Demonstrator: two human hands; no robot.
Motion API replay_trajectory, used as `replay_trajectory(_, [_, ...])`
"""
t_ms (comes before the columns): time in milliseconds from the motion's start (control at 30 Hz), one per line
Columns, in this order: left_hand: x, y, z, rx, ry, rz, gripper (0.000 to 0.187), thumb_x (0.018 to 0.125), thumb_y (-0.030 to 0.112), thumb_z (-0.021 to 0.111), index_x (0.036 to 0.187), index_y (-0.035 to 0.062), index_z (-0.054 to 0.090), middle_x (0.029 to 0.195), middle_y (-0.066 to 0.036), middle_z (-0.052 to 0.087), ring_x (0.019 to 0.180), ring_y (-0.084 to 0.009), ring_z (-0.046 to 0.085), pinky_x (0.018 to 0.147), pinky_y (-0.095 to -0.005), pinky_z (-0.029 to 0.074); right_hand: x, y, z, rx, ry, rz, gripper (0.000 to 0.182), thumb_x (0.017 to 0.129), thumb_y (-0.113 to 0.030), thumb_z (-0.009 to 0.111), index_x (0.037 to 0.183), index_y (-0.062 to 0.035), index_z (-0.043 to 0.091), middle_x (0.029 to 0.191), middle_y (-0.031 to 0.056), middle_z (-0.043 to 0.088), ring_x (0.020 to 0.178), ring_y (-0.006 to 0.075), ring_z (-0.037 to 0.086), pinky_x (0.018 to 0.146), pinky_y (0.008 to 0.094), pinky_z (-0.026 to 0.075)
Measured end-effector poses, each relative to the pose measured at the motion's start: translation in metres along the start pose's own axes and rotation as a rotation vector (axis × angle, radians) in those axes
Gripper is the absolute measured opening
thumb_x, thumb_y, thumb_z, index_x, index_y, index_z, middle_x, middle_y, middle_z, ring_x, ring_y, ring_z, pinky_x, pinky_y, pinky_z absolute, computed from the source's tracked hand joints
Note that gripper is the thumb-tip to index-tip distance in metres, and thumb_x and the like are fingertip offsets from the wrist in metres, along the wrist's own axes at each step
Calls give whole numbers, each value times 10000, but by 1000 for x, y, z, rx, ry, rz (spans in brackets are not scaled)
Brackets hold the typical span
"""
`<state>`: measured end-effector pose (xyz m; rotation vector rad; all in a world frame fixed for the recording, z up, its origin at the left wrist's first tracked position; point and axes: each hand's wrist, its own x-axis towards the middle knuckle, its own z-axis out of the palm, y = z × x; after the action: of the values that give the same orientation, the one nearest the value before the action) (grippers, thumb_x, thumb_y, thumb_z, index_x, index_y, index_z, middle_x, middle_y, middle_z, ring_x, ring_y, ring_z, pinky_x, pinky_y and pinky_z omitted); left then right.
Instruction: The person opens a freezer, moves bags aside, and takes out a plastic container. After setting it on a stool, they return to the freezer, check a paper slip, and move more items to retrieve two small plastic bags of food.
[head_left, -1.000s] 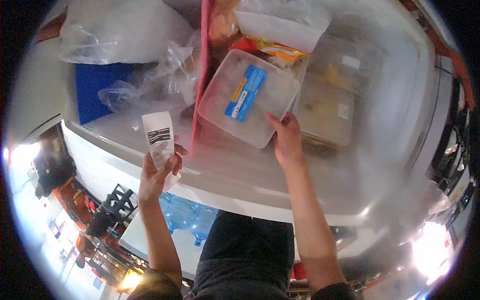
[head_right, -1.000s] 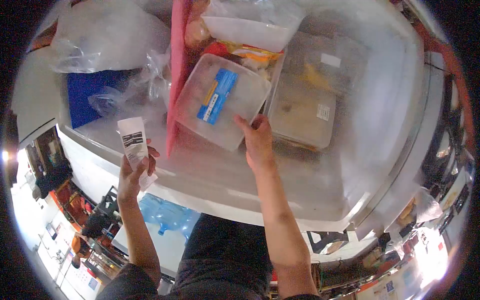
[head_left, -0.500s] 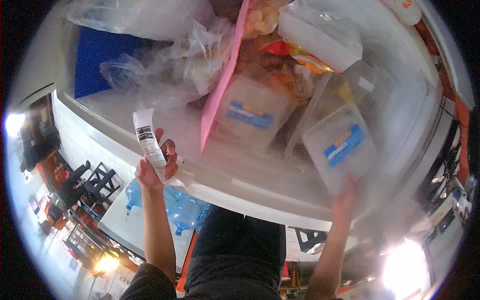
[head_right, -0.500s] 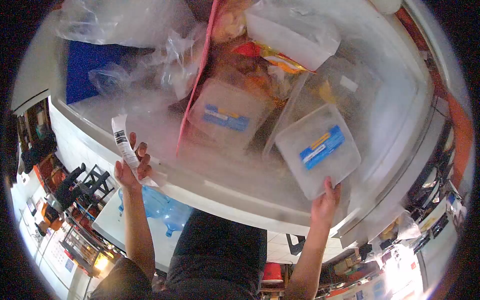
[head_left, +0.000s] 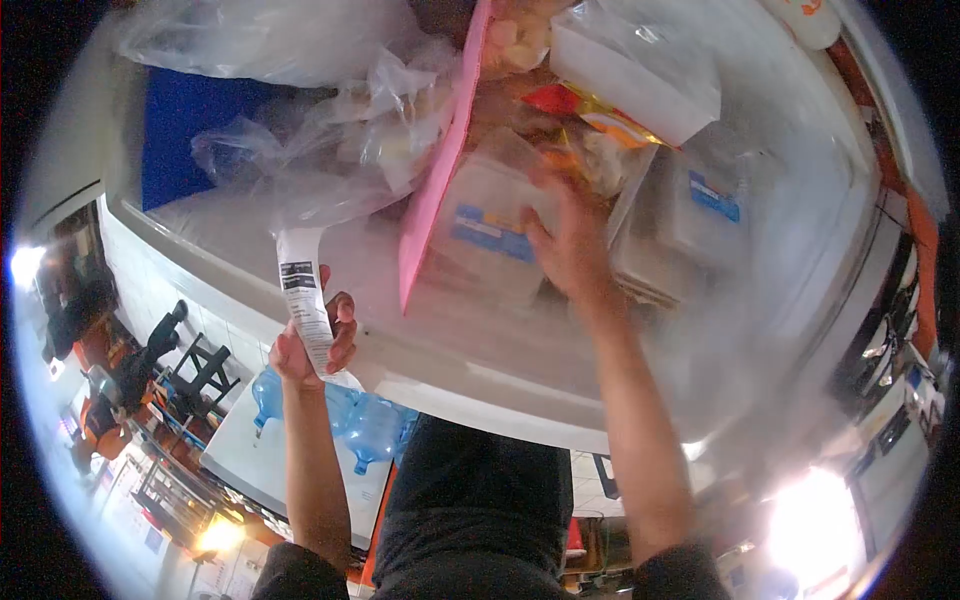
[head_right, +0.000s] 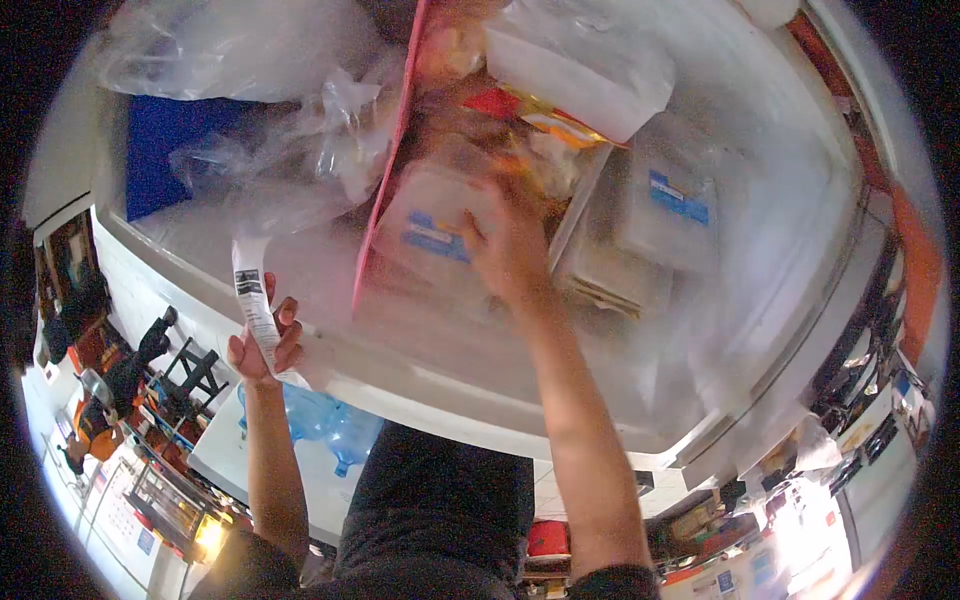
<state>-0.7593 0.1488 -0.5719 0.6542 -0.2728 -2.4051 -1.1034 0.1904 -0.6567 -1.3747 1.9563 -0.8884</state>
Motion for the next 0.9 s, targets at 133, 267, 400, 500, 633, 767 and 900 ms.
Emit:
replay_trajectory(133, [-2, 2, -4, 1, -4, -12, 983, 781, 385, 735, 1489, 147, 96, 1104, -139, 427, 714, -171, 494, 465, -242, 425, 64, 24, 41, -16, 28, -261, 653, 739, -226, 742, 1262, 9, 430, 1213, 225, 508, 1142, 402, 482, 1018, 448, 373])
replay_trajectory(267, [-2, 2, -1, -8, -8, -13, 1007, 758, 378, 759, 1489, 158, 102, 1123, -147, 426, 683, -170, 497, 455, -234, 423, 40, 14, 49, -206, -331, -200, 772, 679, -274, 789, 1287, 7, 406, 1265, 215, 467, 1189, 392, 444, 1043, 422, 353])
replay_trajectory(400, [1, 3, 5, -24, -10, -30, 1014, 752, 360, 769, 1488, 160, 101, 1121, -150, 432, 671, -171, 502, 456, -232, 431, 22, 4, 20, -40, -280, -82, 703, 658, -300, 804, 1216, -7, 492, 1232, 207, 478, 1184, 382, 442, 1034, 428, 354])
replay_trajectory(500, [-1, 6, 4, -20, 25, -56, 1036, 740, 365, 780, 1488, 164, 92, 1124, -152, 434, 670, -169, 498, 459, -234, 440, 36, -25, -26, 87, -557, 211, 572, 648, -303, 813, 1073, -8, 569, 1217, 198, 484, 1203, 374, 422, 1039, 437, 339])
replay_trajectory(633, [0, 4, 2, -20, 28, -42, 1070, 702, 398, 790, 1488, 164, 104, 1120, -175, 453, 678, -171, 520, 456, -233, 444, 4, -15, -46, -98, -550, -97, 434, 663, -241, 806, 963, -15, 588, 1203, 172, 506, 1221, 370, 403, 1057, 438, 318])
replay_trajectory(767, [-2, 3, 2, -11, 59, -29, 1087, 681, 432, 787, 1489, 158, 113, 1122, -194, 470, 687, -174, 543, 457, -230, 442, -9, 2, -65, -43, -816, -290, 338, 705, -131, 742, 969, 2, 579, 1191, 177, 517, 1196, 352, 438, 1075, 427, 300])
replay_trajectory(900, [0, 3, 7, -14, 26, -30, 1028, 754, 371, 767, 1493, 195, 75, 1128, -136, 425, 673, -166, 488, 452, -237, 424, -20, 7, -58, 131, -770, 17, 390, 696, -74, 711, 1040, 5, 546, 1223, 204, 495, 1235, 359, 425, 1110, 421, 266])
